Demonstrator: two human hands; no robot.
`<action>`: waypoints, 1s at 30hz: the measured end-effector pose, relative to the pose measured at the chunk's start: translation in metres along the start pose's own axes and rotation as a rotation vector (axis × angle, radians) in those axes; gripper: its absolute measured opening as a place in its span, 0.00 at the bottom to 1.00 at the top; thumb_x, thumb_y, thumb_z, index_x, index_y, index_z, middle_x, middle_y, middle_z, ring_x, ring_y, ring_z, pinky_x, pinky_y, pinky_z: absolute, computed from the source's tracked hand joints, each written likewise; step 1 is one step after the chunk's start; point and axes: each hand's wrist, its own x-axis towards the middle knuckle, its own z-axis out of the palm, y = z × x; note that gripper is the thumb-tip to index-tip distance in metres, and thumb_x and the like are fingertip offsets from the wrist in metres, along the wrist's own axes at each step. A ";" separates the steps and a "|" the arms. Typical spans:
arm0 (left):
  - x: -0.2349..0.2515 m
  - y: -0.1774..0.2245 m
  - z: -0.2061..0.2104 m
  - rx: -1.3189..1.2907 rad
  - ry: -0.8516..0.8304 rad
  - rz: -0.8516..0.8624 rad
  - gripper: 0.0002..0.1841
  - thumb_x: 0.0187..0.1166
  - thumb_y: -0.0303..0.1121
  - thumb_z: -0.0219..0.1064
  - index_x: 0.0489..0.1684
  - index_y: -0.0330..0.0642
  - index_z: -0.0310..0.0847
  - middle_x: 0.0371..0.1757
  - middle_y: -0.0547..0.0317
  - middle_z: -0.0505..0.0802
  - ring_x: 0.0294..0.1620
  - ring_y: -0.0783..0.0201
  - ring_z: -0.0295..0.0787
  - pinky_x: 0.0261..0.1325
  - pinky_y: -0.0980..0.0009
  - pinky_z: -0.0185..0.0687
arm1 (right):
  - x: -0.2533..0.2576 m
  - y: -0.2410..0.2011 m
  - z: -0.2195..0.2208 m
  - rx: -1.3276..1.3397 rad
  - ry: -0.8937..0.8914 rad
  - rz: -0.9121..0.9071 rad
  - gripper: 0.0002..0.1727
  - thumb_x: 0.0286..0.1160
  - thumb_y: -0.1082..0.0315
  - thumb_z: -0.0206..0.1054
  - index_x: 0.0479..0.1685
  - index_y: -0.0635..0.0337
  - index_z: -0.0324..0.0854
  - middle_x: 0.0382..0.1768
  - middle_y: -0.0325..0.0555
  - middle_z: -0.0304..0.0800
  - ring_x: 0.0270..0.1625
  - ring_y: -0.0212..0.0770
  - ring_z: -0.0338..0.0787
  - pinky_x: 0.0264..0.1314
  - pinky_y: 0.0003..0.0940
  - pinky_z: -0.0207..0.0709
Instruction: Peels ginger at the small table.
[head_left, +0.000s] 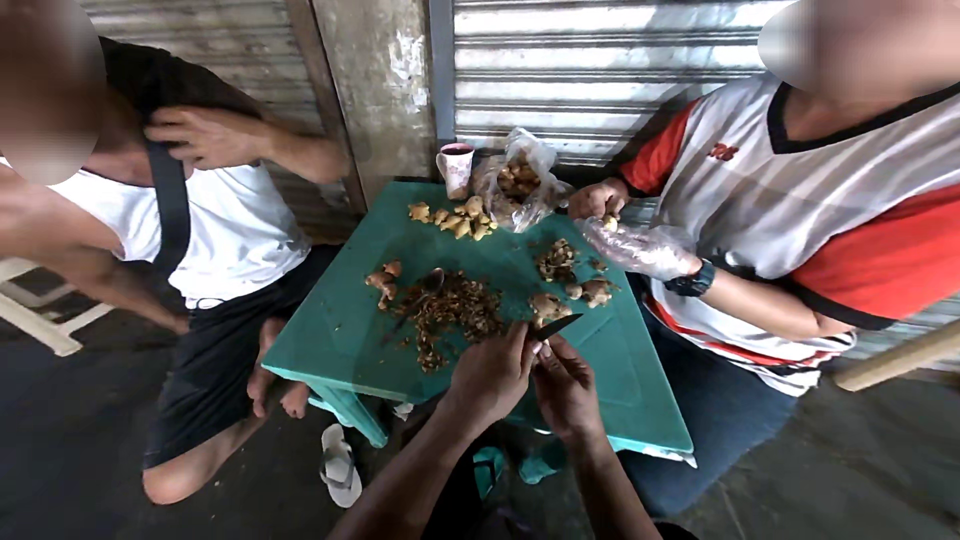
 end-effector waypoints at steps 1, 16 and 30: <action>0.000 0.001 0.001 0.022 0.023 0.003 0.24 0.94 0.49 0.47 0.78 0.47 0.72 0.46 0.46 0.93 0.51 0.45 0.92 0.54 0.45 0.86 | 0.000 0.000 0.000 0.003 -0.004 -0.001 0.11 0.74 0.75 0.64 0.48 0.61 0.91 0.42 0.46 0.94 0.42 0.33 0.92 0.51 0.31 0.88; 0.006 -0.011 -0.001 -0.055 0.026 0.108 0.25 0.95 0.49 0.46 0.88 0.58 0.68 0.55 0.47 0.94 0.56 0.47 0.92 0.62 0.45 0.84 | 0.002 -0.012 0.005 0.233 0.132 0.174 0.23 0.93 0.69 0.35 0.54 0.63 0.81 0.40 0.48 0.93 0.38 0.36 0.94 0.45 0.32 0.90; 0.002 -0.007 0.006 0.050 0.008 0.066 0.28 0.95 0.50 0.46 0.95 0.64 0.54 0.51 0.46 0.94 0.53 0.45 0.92 0.58 0.45 0.84 | 0.003 -0.006 -0.003 0.151 0.001 0.125 0.16 0.86 0.71 0.51 0.56 0.64 0.86 0.44 0.50 0.93 0.38 0.33 0.91 0.44 0.29 0.88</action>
